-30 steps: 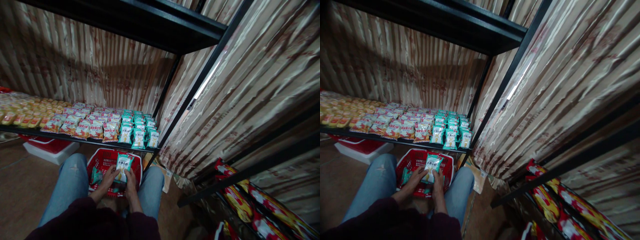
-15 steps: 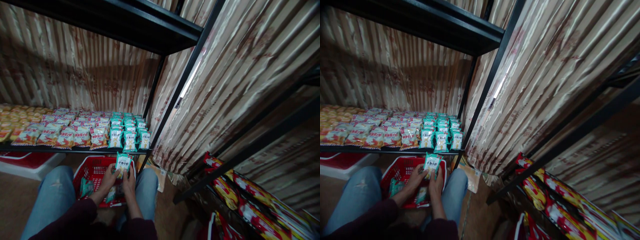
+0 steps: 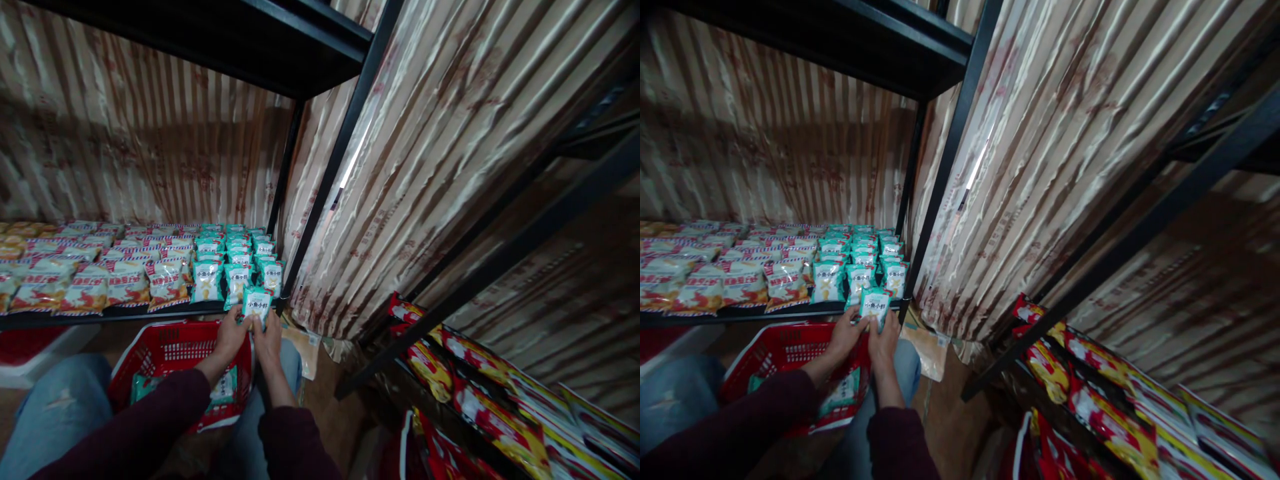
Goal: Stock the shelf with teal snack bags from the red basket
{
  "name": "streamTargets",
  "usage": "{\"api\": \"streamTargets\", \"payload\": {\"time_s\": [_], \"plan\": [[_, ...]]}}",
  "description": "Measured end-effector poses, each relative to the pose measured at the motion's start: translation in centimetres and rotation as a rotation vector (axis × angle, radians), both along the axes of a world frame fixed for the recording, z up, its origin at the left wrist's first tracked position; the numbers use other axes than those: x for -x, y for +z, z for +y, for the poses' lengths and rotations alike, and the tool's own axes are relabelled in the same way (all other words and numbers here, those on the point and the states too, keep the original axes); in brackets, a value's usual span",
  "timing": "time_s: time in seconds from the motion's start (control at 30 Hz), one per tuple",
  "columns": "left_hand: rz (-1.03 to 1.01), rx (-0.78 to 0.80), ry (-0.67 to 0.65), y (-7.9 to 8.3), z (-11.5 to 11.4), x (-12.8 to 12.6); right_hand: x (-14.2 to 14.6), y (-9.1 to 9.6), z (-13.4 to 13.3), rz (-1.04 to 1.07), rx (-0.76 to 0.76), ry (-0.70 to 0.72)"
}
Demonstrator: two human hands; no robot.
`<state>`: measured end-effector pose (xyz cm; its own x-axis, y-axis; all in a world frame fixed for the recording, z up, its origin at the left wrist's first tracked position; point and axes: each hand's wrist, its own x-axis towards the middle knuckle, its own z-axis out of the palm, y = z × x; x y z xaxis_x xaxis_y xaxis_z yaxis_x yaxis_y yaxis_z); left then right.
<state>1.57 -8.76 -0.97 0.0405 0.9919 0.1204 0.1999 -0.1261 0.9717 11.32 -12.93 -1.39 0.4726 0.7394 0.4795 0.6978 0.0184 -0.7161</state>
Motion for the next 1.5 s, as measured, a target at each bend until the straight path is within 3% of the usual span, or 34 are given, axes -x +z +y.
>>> {"api": "streamTargets", "payload": {"time_s": [0.23,0.6,0.83,1.07,1.37,1.5], "plan": [[0.112,0.020,0.017,1.9,2.2,-3.4,-1.2,0.9,1.5,-0.066,-0.064,-0.077],[0.441,-0.022,-0.003,4.8,3.4,-5.5,-1.5,-2.8,3.7,-0.151,-0.038,-0.098],[0.478,0.007,-0.015,4.7,3.8,-6.2,-2.3,-4.0,5.3,-0.184,-0.102,-0.098],[0.460,0.037,0.002,4.7,4.2,-6.3,-2.4,-3.6,5.7,-0.201,-0.153,-0.081],[0.490,-0.091,0.000,4.6,4.9,-6.4,-2.5,-3.3,7.6,-0.177,-0.042,-0.040],[0.469,-0.073,-0.019,4.6,5.3,-6.4,-3.2,-3.5,8.9,-0.160,-0.022,-0.032]]}}
